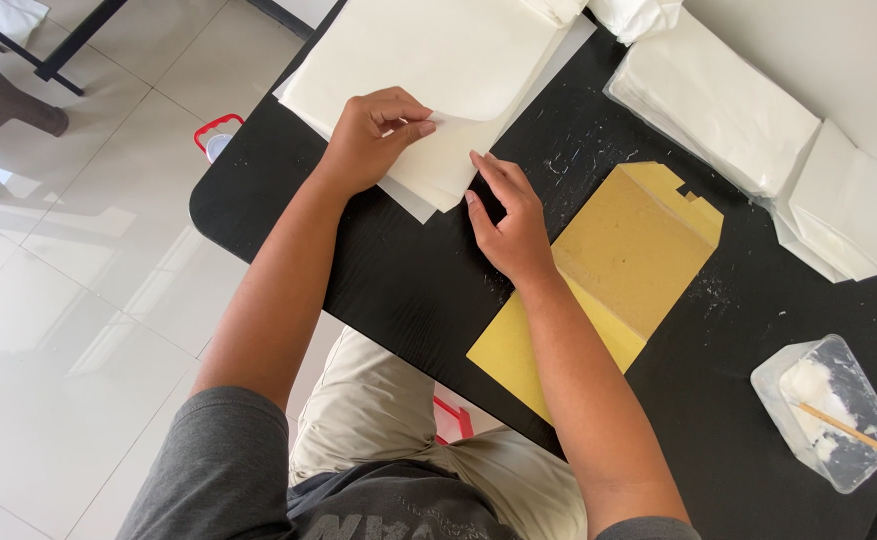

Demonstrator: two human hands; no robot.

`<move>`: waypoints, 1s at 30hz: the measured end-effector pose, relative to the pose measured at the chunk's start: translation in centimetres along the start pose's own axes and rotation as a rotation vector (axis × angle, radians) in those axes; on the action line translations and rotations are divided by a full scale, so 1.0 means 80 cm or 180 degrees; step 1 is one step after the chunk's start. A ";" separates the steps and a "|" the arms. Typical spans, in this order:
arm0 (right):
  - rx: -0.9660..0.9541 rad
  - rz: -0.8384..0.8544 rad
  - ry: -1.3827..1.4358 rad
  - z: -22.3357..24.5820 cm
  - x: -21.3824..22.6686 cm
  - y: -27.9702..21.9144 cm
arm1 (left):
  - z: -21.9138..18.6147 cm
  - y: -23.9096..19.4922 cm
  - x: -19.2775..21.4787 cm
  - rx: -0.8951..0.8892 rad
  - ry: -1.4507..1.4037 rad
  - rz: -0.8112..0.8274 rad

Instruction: The person is manually constructing a paper bag by folding paper sheets and applying glue with a brush.

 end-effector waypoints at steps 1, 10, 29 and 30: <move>0.0008 -0.0002 -0.0032 -0.001 0.000 0.000 | -0.007 -0.001 -0.001 -0.0152 0.0275 -0.0069; 0.0779 -0.0708 -0.1091 0.048 0.007 -0.002 | -0.046 -0.015 -0.022 -0.1531 0.1014 -0.0334; 0.0397 0.0538 -0.2925 -0.150 0.045 0.271 | 0.000 -0.009 -0.045 -0.1485 0.2538 0.0465; 0.0397 0.0556 -0.2911 -0.142 0.042 0.276 | 0.001 -0.010 -0.046 -0.1463 0.2539 0.0466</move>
Point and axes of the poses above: each hand's wrist, its own y-axis towards the middle knuckle, its own x-axis out of the back of the hand, z = x × y, the point moved 5 cm from there along y, towards the middle knuckle, and after that the axes turned 2 degrees about z, right-handed, at the moved point
